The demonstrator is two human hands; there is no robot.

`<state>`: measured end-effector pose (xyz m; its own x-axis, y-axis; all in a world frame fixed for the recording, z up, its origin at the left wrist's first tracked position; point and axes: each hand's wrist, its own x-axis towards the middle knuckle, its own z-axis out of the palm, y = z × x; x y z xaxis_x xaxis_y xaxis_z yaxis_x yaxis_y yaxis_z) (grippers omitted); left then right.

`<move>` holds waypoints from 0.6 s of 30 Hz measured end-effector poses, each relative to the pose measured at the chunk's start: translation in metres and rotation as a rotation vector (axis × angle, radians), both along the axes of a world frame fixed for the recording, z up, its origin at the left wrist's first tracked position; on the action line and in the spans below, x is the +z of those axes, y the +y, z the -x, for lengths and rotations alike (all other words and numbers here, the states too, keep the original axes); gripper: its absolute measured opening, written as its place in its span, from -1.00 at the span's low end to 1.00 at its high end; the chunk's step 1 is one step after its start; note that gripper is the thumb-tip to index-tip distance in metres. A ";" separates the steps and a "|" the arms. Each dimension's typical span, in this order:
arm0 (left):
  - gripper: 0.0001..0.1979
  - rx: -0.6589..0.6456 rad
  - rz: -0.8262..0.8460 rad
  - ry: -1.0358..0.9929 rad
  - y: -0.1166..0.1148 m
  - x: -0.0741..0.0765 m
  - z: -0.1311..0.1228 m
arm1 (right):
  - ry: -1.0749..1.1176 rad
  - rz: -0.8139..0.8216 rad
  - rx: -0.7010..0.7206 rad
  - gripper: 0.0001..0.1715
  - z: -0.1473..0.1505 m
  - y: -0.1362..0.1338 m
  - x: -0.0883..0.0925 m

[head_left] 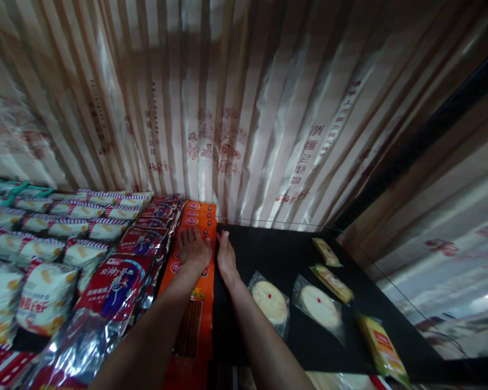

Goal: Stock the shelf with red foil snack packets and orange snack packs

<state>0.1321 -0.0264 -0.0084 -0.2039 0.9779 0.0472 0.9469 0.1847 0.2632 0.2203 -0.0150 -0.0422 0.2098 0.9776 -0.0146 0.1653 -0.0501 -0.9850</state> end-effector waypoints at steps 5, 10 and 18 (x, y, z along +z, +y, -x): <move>-0.39 -0.004 -0.015 -0.002 0.000 -0.001 -0.002 | -0.005 -0.004 0.013 -0.11 -0.001 0.001 -0.004; -0.38 0.000 -0.008 0.002 0.001 -0.001 -0.003 | -0.012 -0.008 -0.006 -0.14 -0.001 0.001 -0.006; -0.42 -0.037 0.001 0.017 0.000 -0.004 -0.002 | -0.059 -0.005 0.008 -0.08 0.000 0.002 -0.008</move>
<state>0.1336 -0.0261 -0.0128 -0.1663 0.9849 0.0490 0.9575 0.1494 0.2467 0.2208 -0.0133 -0.0502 0.2022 0.9793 0.0029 0.2239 -0.0434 -0.9737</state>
